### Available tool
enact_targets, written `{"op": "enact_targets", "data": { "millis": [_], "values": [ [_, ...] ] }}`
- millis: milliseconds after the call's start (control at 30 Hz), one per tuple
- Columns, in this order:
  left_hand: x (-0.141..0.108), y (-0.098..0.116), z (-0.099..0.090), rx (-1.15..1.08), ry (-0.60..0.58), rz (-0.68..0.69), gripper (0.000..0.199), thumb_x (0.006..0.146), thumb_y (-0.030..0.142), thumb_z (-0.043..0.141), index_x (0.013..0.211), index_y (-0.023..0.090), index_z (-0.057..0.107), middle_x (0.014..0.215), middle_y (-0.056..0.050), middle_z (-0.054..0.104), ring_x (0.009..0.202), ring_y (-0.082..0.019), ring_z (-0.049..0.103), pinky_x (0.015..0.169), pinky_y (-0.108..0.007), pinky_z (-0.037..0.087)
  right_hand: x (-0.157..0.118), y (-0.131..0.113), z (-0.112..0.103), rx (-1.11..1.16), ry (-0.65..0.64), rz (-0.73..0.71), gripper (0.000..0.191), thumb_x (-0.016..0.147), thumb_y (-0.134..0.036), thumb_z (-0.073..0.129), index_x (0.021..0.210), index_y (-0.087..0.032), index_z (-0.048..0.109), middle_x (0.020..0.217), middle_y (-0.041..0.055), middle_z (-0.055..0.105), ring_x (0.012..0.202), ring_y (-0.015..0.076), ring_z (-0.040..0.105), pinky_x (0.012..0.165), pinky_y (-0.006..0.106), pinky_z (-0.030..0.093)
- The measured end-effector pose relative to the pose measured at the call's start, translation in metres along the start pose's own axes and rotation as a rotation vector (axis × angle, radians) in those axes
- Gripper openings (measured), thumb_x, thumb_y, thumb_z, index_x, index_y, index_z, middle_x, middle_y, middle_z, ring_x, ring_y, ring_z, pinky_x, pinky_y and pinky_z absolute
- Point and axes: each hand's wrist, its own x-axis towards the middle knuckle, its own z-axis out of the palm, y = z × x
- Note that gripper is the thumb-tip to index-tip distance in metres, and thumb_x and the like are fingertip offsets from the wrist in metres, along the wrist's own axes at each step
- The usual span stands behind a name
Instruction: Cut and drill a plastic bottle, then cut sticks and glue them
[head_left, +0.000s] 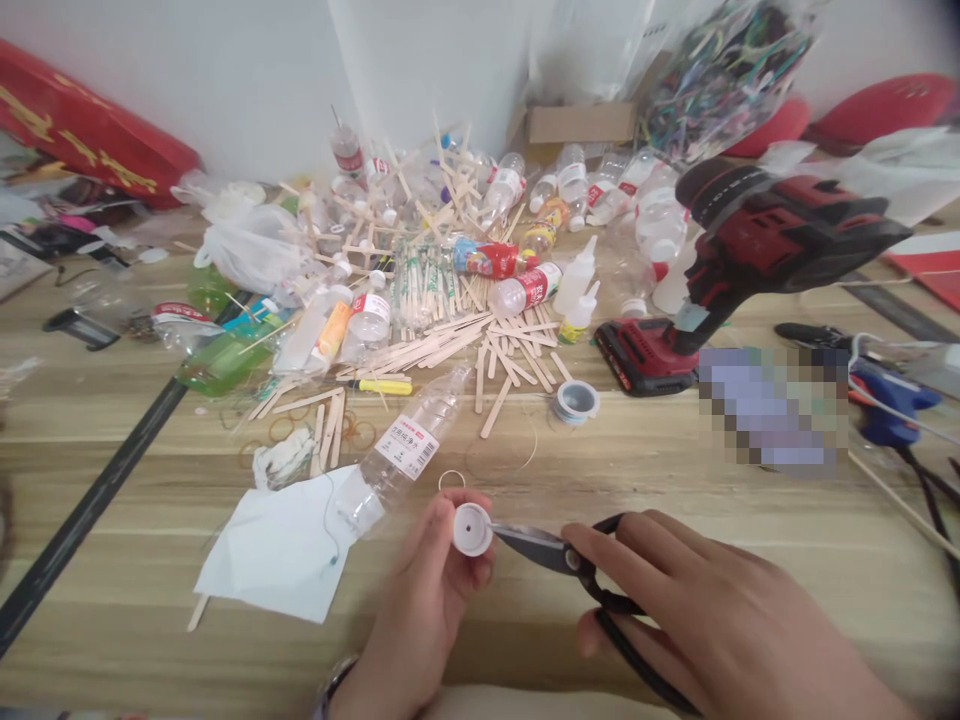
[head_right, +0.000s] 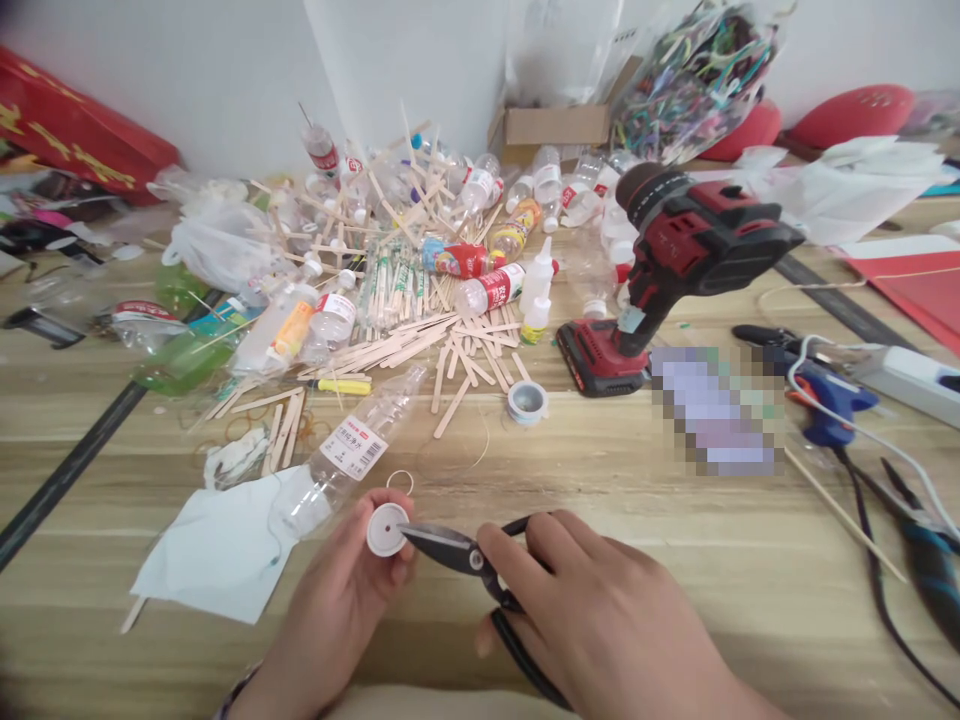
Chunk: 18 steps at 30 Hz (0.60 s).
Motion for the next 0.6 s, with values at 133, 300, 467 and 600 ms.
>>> {"op": "enact_targets", "data": {
  "millis": [133, 300, 467, 600],
  "values": [
    [-0.0004, 0.0039, 0.0058, 0.063, 0.008, -0.033, 0.037, 0.087, 0.055, 0.058, 0.087, 0.018, 0.064, 0.065, 0.004, 0.051, 0.059, -0.011, 0.041, 0.056, -0.021, 0.035, 0.0031, -0.0009, -0.0013, -0.043, -0.023, -0.004, 0.026, 0.095, -0.044, 0.052, 0.112, -0.023, 0.054, 0.080, 0.0012, 0.059, 0.068, 0.0194, 0.064, 0.050, 0.028, 0.045],
    [-0.0013, 0.0028, 0.0052, 0.208, 0.065, -0.051, 0.043, 0.087, 0.061, 0.053, 0.084, 0.019, 0.061, 0.061, 0.004, 0.048, 0.058, -0.012, 0.039, 0.055, -0.024, 0.031, 0.0081, -0.0034, -0.0026, -0.104, -0.036, -0.046, 0.020, 0.089, -0.034, 0.059, 0.106, -0.024, 0.056, 0.077, -0.0002, 0.058, 0.065, 0.0194, 0.062, 0.051, 0.031, 0.042],
    [-0.0016, 0.0019, 0.0020, 0.333, 0.066, -0.030, 0.047, 0.088, 0.063, 0.046, 0.082, 0.019, 0.059, 0.060, 0.003, 0.049, 0.056, -0.013, 0.039, 0.055, -0.026, 0.030, 0.0093, -0.0059, -0.0037, -0.135, -0.015, -0.091, 0.017, 0.088, -0.023, 0.052, 0.104, -0.024, 0.056, 0.075, -0.0011, 0.057, 0.063, 0.0192, 0.060, 0.050, 0.033, 0.039],
    [-0.0015, 0.0014, 0.0013, 0.360, 0.043, -0.024, 0.049, 0.088, 0.065, 0.044, 0.085, 0.019, 0.061, 0.062, 0.001, 0.051, 0.058, -0.015, 0.041, 0.057, -0.027, 0.031, 0.0081, -0.0070, -0.0038, -0.181, -0.037, -0.107, 0.026, 0.085, -0.018, 0.053, 0.111, -0.022, 0.055, 0.077, -0.0012, 0.057, 0.065, 0.0195, 0.060, 0.052, 0.033, 0.038]
  ]
}}
